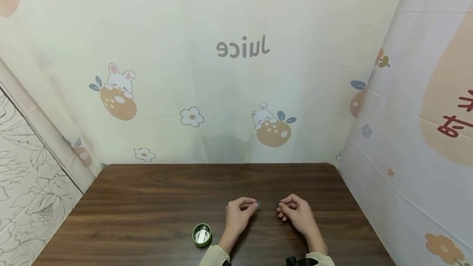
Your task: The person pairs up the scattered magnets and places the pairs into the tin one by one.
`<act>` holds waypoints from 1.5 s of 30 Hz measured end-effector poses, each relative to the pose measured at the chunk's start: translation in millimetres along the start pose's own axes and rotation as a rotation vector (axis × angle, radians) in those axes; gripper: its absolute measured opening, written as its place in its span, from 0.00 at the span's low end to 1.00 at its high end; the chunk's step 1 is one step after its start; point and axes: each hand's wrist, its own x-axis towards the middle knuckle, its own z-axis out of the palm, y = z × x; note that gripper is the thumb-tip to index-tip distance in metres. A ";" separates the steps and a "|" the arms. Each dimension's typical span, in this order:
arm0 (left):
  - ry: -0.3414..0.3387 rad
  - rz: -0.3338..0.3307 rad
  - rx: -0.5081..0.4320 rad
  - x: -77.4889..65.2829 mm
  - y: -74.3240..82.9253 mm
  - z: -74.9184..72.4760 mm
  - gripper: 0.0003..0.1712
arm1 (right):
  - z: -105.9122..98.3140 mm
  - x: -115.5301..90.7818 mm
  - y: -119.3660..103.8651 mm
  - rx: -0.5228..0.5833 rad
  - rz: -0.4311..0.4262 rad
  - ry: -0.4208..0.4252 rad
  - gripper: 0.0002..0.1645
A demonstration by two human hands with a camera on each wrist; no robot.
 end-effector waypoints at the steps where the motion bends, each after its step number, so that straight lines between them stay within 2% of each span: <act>1: -0.002 -0.002 0.002 0.0 0.3 -0.3 0.03 | 0.8 0.5 0.0 -0.006 -0.006 -0.007 0.13; 12: -0.013 0.006 0.015 1.1 -1.4 -0.6 0.02 | 7.4 3.2 0.2 -0.019 -0.068 -0.111 0.14; 19: -0.014 0.068 0.021 0.0 -2.0 -0.5 0.03 | 10.0 3.2 0.1 -0.015 -0.085 -0.139 0.15; 24: -0.024 0.048 0.033 -0.7 -1.1 -1.2 0.02 | 11.9 2.3 -1.7 0.004 -0.126 -0.168 0.14; 30: -0.032 0.040 0.047 0.0 -0.9 -1.4 0.02 | 15.0 1.6 -5.4 0.014 -0.147 -0.157 0.13; 36: -0.041 0.040 0.051 0.9 -1.3 -1.5 0.02 | 17.5 1.6 -7.3 -0.039 -0.122 -0.118 0.10; 45: -0.049 0.058 0.064 0.9 -2.4 -2.1 0.02 | 18.8 1.4 -8.9 -0.051 -0.111 -0.165 0.13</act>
